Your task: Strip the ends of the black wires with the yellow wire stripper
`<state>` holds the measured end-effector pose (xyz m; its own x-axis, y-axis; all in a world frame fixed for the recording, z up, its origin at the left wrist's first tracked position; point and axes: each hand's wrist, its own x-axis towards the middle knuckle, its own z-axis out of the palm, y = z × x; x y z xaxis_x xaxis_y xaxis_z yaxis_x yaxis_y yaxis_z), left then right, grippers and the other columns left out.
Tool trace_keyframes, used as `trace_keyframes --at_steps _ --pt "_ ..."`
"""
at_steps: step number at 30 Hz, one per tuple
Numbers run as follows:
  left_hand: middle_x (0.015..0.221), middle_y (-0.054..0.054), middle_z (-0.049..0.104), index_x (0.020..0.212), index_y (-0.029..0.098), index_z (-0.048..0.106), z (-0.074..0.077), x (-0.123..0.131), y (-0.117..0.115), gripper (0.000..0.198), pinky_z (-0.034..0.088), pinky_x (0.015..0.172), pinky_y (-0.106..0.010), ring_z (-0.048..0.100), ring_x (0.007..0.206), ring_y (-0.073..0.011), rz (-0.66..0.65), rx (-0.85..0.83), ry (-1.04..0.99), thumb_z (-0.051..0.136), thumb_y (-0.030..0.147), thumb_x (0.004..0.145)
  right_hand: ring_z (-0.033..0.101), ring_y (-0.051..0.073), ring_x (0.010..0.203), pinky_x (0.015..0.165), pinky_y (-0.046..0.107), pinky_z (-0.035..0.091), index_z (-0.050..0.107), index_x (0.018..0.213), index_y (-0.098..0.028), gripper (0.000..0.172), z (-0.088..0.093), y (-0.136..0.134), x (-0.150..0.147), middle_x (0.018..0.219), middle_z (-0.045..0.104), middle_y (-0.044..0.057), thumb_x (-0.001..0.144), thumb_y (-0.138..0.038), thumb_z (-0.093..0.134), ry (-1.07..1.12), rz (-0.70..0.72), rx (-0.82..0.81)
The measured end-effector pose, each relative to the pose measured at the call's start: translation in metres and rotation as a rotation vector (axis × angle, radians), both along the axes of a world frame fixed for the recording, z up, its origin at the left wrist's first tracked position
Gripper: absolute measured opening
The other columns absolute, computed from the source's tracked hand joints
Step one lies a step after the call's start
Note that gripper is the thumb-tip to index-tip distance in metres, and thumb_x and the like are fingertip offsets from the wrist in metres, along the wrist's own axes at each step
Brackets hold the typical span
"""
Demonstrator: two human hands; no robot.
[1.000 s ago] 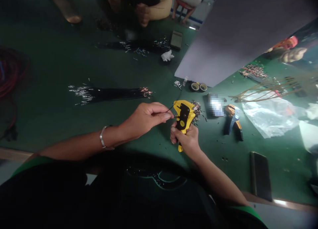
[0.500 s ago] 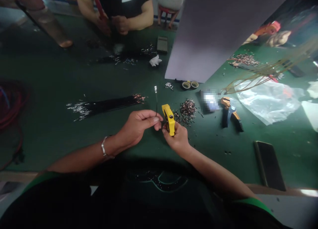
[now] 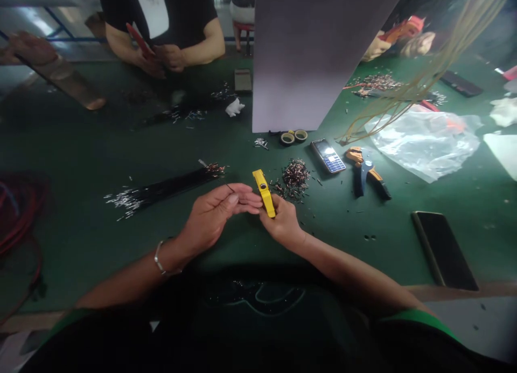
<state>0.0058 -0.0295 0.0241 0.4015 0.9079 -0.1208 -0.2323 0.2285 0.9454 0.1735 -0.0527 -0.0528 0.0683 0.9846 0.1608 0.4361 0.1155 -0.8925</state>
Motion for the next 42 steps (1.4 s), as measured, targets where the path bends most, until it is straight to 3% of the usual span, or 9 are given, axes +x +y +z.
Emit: trace_keyframes --at_steps 4,8,12,18,28,34,42 --pt "0.087 -0.007 0.074 0.094 0.015 0.070 -0.009 0.000 0.001 0.014 0.055 0.089 -0.039 0.070 0.086 -0.0191 0.022 0.009 0.034 0.063 0.025 0.087 0.049 0.014 0.051 0.053 0.026 0.039 0.049 0.070 -0.021 0.010 -0.001 0.002 0.001 0.058 0.053 -0.002 0.073 -0.028 0.055 0.012 -0.004 -0.049" --pt "0.080 -0.006 0.073 0.097 0.016 0.073 -0.013 0.000 0.001 0.016 0.047 0.099 -0.038 0.067 0.095 -0.0193 0.004 0.136 0.021 0.060 0.024 0.090 0.051 0.014 0.054 0.055 0.026 0.041 0.052 0.074 -0.020 0.009 -0.002 0.003 0.001 0.062 0.057 0.000 0.074 -0.028 0.054 0.013 0.005 -0.086" --pt "0.065 -0.002 0.067 0.100 0.018 0.073 -0.011 0.003 0.003 0.018 0.051 0.085 -0.037 0.066 0.075 -0.0170 -0.055 0.175 -0.078 0.058 0.025 0.091 0.050 0.014 0.053 0.054 0.026 0.040 0.049 0.073 -0.021 0.008 -0.004 0.003 -0.001 0.060 0.054 -0.001 0.072 -0.027 0.054 -0.011 0.022 -0.052" --pt "0.051 0.003 0.053 0.090 0.018 0.072 -0.013 0.002 0.005 0.018 0.048 0.067 -0.029 0.057 0.056 -0.0109 -0.025 0.125 -0.103 0.055 0.022 0.093 0.048 0.013 0.050 0.054 0.025 0.040 0.044 0.070 -0.022 0.008 -0.004 0.000 -0.007 0.058 0.051 -0.002 0.068 -0.023 0.052 -0.071 0.043 0.011" --pt "0.046 0.004 0.048 0.083 0.017 0.071 -0.015 0.006 -0.001 0.014 0.047 0.063 -0.028 0.048 0.049 -0.0083 0.016 0.143 -0.057 0.062 0.026 0.089 0.051 0.014 0.053 0.055 0.025 0.041 0.046 0.074 -0.021 0.008 -0.007 0.000 -0.005 0.060 0.056 0.000 0.068 -0.020 0.050 -0.103 0.087 0.051" --pt "0.052 0.003 0.052 0.080 0.017 0.071 -0.019 0.001 -0.001 0.013 0.045 0.056 -0.026 0.040 0.046 -0.0059 0.060 0.153 -0.020 0.064 0.026 0.087 0.047 0.013 0.050 0.053 0.024 0.039 0.042 0.073 -0.022 0.010 -0.004 0.001 -0.006 0.057 0.052 -0.002 0.065 -0.020 0.049 -0.100 0.129 0.041" --pt "0.057 0.000 0.054 0.071 0.017 0.071 -0.019 -0.002 -0.003 0.014 0.044 0.056 -0.027 0.047 0.054 -0.0093 0.130 0.171 0.038 0.070 0.026 0.082 0.046 0.013 0.050 0.053 0.025 0.036 0.041 0.073 -0.022 0.011 -0.001 -0.002 -0.007 0.058 0.049 -0.002 0.065 -0.019 0.047 -0.076 0.172 0.041"
